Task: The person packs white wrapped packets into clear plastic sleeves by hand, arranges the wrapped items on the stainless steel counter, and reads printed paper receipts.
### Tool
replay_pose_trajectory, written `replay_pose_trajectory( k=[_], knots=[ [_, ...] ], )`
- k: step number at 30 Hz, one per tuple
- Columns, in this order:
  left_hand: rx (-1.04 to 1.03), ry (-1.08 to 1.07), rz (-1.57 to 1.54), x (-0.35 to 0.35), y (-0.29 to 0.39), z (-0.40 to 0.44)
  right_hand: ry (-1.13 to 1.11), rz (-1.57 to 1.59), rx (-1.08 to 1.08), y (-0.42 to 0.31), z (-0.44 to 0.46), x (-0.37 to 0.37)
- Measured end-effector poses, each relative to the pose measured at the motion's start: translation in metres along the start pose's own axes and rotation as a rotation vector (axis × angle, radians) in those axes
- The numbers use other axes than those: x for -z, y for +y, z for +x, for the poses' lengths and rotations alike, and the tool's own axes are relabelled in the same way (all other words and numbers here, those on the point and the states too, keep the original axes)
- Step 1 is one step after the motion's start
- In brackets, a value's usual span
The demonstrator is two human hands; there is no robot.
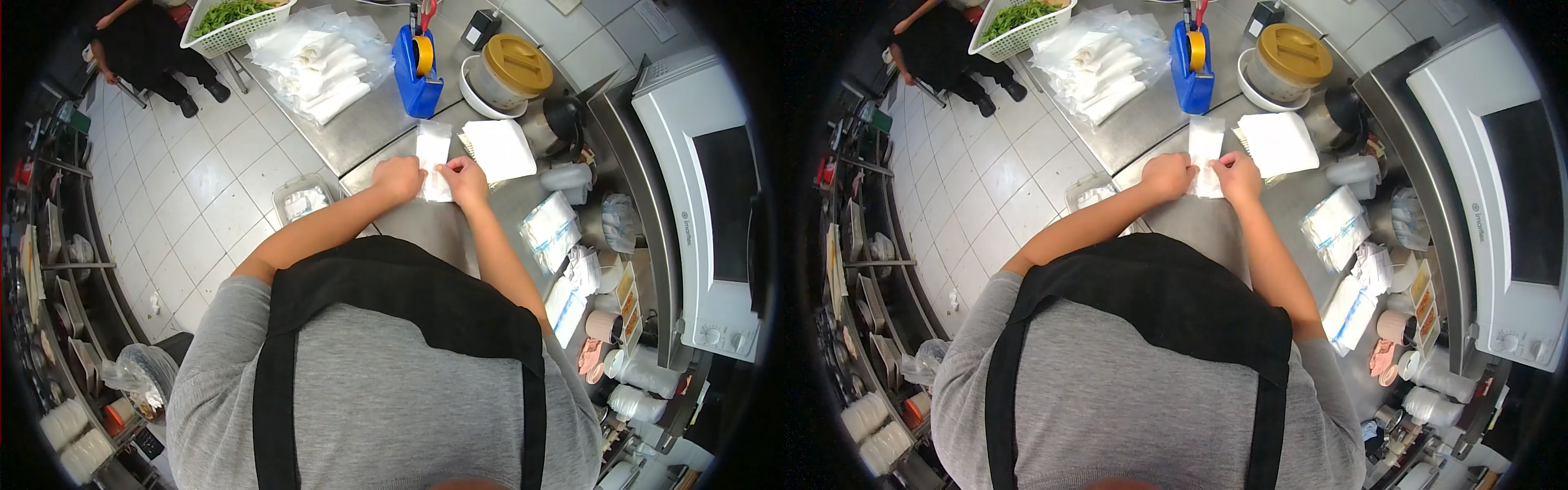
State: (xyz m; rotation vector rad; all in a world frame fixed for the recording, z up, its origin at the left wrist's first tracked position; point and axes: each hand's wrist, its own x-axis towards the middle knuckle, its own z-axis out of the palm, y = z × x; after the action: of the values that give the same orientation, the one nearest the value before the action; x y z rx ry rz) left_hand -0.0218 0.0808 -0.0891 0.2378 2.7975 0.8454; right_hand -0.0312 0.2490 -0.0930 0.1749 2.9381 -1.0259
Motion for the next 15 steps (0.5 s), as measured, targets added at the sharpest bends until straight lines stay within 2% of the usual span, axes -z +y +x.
replay_pose_trajectory(
  k=[3, 6, 9, 12, 15],
  knots=[
    [0.036, 0.099, -0.094, -0.001, -0.005, -0.007, -0.085, 0.672, -0.013, 0.006, 0.003, -0.007],
    [0.054, 0.092, -0.313, 0.004, -0.012, -0.007, -0.068, 0.953, 0.010, 0.000, -0.002, -0.004],
    [0.039, 0.267, -0.913, -0.003, -0.024, -0.009, -0.113, 1.018, 0.017, -0.017, -0.011, 0.007],
    [0.146, -0.027, -1.703, 0.016, -0.022, -0.014, -0.182, 1.128, 0.119, -0.034, -0.017, 0.006],
    [0.087, -0.109, -1.711, 0.023, -0.036, -0.007, -0.248, 1.116, 0.073, -0.044, -0.018, 0.004]
  ],
)
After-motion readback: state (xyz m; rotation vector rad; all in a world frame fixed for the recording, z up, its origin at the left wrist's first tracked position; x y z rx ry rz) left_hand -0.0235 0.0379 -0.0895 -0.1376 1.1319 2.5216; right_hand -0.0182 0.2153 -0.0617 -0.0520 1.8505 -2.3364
